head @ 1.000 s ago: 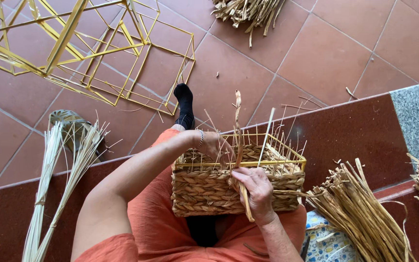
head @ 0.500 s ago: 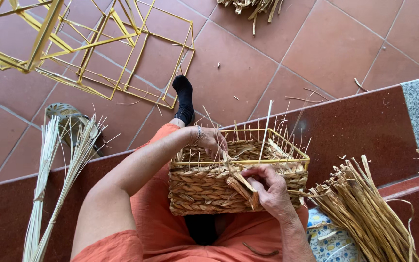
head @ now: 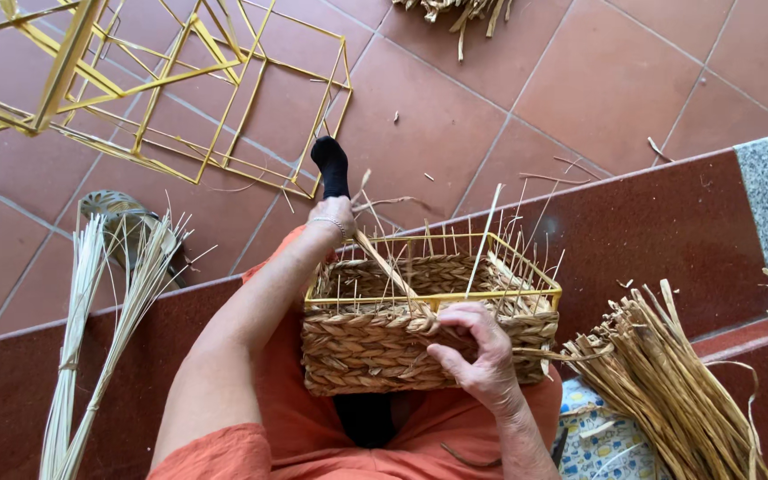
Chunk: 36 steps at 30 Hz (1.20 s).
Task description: The person weaves a rectangular basket using dried plant fibers and a metal frame. They interlace the fibers through the frame, trim excess with shears, and continue weaving the sides.
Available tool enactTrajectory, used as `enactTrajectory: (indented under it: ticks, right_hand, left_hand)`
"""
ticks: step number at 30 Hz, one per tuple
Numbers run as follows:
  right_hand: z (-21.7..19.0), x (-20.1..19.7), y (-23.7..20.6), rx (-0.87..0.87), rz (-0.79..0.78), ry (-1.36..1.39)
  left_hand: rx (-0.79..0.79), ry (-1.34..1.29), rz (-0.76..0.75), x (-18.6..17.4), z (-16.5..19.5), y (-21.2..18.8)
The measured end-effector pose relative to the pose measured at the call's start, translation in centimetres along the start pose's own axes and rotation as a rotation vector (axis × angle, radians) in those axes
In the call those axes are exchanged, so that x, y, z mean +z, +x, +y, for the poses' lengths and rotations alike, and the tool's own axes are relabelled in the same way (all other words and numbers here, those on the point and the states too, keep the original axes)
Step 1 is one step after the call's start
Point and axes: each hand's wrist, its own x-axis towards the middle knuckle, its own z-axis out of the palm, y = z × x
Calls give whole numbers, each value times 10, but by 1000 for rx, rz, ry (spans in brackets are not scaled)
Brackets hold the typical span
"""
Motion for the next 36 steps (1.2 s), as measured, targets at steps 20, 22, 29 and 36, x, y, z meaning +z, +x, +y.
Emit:
enactTrajectory:
  ticks: [20, 22, 29, 36]
  right_hand:
    - [-13, 32, 2, -301, 190, -464]
    - [-13, 33, 0, -288, 199, -463]
    - [-5, 35, -9, -350, 297, -305]
    - [6, 32, -16, -329, 278, -261]
  left_hand:
    - [487, -539, -1086, 28, 60, -62]
    - [422, -623, -926, 39, 67, -56]
    - [499, -574, -783, 67, 84, -55]
    - [496, -703, -814, 49, 106, -71]
